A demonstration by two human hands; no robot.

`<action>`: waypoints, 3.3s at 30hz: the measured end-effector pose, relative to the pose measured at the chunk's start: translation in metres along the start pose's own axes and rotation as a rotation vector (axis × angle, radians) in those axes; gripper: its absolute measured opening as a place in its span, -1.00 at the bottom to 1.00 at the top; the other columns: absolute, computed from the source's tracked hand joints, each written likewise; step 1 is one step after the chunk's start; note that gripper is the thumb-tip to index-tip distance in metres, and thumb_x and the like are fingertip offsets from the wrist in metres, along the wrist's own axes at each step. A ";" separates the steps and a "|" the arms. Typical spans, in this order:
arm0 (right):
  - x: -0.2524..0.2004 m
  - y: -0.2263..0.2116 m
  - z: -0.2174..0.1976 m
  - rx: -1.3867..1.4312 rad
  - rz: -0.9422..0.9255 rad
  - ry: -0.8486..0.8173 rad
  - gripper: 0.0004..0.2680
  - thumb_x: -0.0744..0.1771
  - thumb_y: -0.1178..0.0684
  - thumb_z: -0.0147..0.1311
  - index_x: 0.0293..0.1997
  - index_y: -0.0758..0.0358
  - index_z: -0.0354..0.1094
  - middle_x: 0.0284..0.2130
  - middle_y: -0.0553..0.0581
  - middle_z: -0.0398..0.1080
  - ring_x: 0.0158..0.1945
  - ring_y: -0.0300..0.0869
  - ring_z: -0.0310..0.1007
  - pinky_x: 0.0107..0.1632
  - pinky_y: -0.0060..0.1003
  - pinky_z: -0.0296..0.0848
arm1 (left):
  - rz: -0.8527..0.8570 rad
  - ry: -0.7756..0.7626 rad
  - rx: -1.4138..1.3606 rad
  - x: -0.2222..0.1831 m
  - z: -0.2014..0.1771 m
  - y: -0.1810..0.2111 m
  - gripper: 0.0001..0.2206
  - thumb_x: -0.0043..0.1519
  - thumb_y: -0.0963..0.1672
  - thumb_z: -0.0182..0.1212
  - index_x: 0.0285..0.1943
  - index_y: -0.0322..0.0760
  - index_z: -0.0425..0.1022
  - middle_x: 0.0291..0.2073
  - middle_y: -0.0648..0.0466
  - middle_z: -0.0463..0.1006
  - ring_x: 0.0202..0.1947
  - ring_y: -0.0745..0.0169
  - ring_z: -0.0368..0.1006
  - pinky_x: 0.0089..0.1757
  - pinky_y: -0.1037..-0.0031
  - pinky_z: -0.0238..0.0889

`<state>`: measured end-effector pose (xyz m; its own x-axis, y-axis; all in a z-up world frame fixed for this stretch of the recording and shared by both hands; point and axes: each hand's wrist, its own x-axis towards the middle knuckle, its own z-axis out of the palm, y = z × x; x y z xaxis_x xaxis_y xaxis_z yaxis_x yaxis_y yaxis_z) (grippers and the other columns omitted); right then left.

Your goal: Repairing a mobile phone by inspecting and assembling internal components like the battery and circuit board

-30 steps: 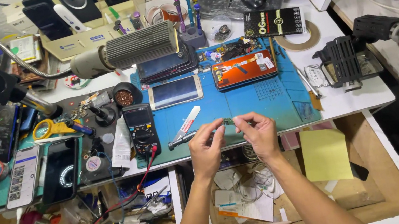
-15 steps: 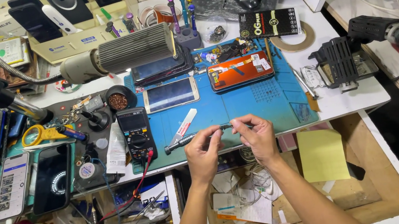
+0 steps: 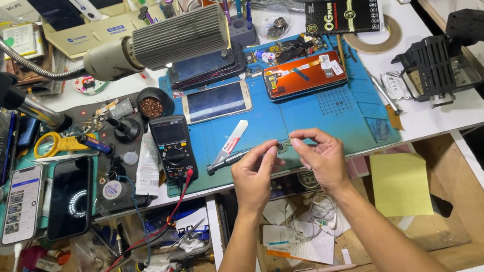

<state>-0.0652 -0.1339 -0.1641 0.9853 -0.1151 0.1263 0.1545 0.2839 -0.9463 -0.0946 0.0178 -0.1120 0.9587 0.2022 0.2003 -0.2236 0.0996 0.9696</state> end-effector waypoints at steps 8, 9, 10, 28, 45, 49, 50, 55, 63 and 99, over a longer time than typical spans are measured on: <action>-0.001 -0.011 0.005 -0.011 -0.019 0.026 -0.89 0.32 0.26 0.20 -0.09 0.40 0.50 -0.32 0.15 0.48 -0.72 -0.48 0.17 -0.65 -0.59 0.23 | 0.062 -0.017 0.070 0.000 -0.004 0.001 -0.73 0.17 -0.23 0.40 0.06 -0.31 0.66 -0.39 -0.13 0.70 -0.47 0.19 0.64 -0.37 0.43 0.55; -0.002 -0.013 0.006 -0.004 -0.018 0.036 -0.89 0.32 0.26 0.21 -0.09 0.40 0.50 -0.31 0.14 0.48 -0.71 -0.49 0.17 -0.64 -0.59 0.23 | 0.113 -0.037 0.106 0.001 -0.004 0.002 -0.66 0.13 -0.23 0.44 0.11 -0.31 0.63 -0.31 -0.12 0.71 -0.45 0.17 0.65 -0.35 0.40 0.54; -0.001 -0.011 0.005 -0.004 -0.017 0.036 -0.89 0.32 0.26 0.21 -0.09 0.40 0.50 -0.31 0.14 0.48 -0.71 -0.49 0.17 -0.64 -0.59 0.23 | 0.112 -0.037 0.107 0.000 -0.004 0.002 -0.66 0.13 -0.23 0.44 0.11 -0.31 0.63 -0.31 -0.12 0.71 -0.45 0.17 0.65 -0.35 0.40 0.54; -0.001 -0.016 0.009 0.093 -0.035 0.044 -0.81 0.35 0.24 0.14 0.06 0.44 0.45 -0.28 0.20 0.55 -0.72 -0.47 0.19 -0.63 -0.56 0.22 | 0.251 -0.037 0.163 0.002 -0.004 -0.001 -0.79 0.18 -0.24 0.41 -0.01 -0.30 0.67 -0.34 -0.01 0.69 -0.51 0.22 0.64 -0.42 0.50 0.51; -0.002 -0.018 0.010 0.125 0.042 0.046 -0.85 0.35 0.20 0.15 -0.03 0.47 0.47 -0.45 0.33 0.50 -0.76 -0.43 0.13 -0.64 -0.55 0.16 | 0.261 -0.048 0.190 0.002 -0.005 0.002 -0.78 0.15 -0.22 0.45 -0.02 -0.27 0.68 -0.38 0.01 0.68 -0.48 0.16 0.65 -0.41 0.46 0.51; -0.002 -0.018 0.009 0.123 0.044 0.044 -0.85 0.35 0.21 0.15 -0.03 0.49 0.47 -0.45 0.33 0.49 -0.77 -0.43 0.12 -0.65 -0.54 0.16 | 0.267 -0.046 0.196 0.002 -0.005 0.002 -0.79 0.14 -0.21 0.45 -0.04 -0.26 0.69 -0.39 0.01 0.68 -0.49 0.17 0.65 -0.42 0.45 0.51; -0.003 -0.018 0.009 0.130 0.044 0.043 -0.85 0.35 0.21 0.14 -0.03 0.49 0.47 -0.45 0.34 0.49 -0.77 -0.43 0.13 -0.66 -0.54 0.17 | 0.266 -0.039 0.193 0.002 -0.005 0.002 -0.79 0.14 -0.21 0.46 -0.05 -0.25 0.69 -0.40 0.02 0.69 -0.49 0.19 0.64 -0.42 0.46 0.50; -0.002 -0.012 0.007 0.172 0.029 0.033 -0.85 0.36 0.21 0.13 -0.02 0.50 0.46 -0.46 0.33 0.49 -0.77 -0.43 0.13 -0.65 -0.55 0.18 | 0.286 -0.031 0.172 0.002 -0.004 0.006 -0.81 0.13 -0.21 0.47 -0.08 -0.27 0.70 -0.44 0.02 0.68 -0.50 0.20 0.63 -0.43 0.46 0.49; -0.002 0.006 -0.002 0.214 0.007 0.035 -0.84 0.37 0.21 0.10 0.01 0.51 0.46 -0.50 0.29 0.50 -0.79 -0.43 0.14 -0.66 -0.55 0.16 | 0.295 -0.021 0.159 -0.002 0.001 0.006 -0.79 0.06 -0.20 0.54 -0.13 -0.26 0.70 -0.47 0.07 0.69 -0.53 0.24 0.61 -0.43 0.51 0.49; -0.012 -0.035 0.009 0.205 0.058 -0.209 -0.71 0.40 -0.18 0.07 -0.20 0.29 0.49 -0.14 0.34 0.55 -0.65 -0.26 0.26 -0.63 -0.53 0.09 | 0.793 0.044 0.510 -0.005 -0.003 0.012 -0.87 0.24 -0.29 0.36 -0.14 -0.22 0.60 -0.37 0.07 0.51 -0.53 0.30 0.43 -0.48 0.54 0.32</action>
<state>-0.0819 -0.1340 -0.1300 0.9833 0.0992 0.1526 0.0884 0.4726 -0.8768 -0.1023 0.0215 -0.1015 0.5503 0.0658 0.8324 -0.6936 -0.5190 0.4996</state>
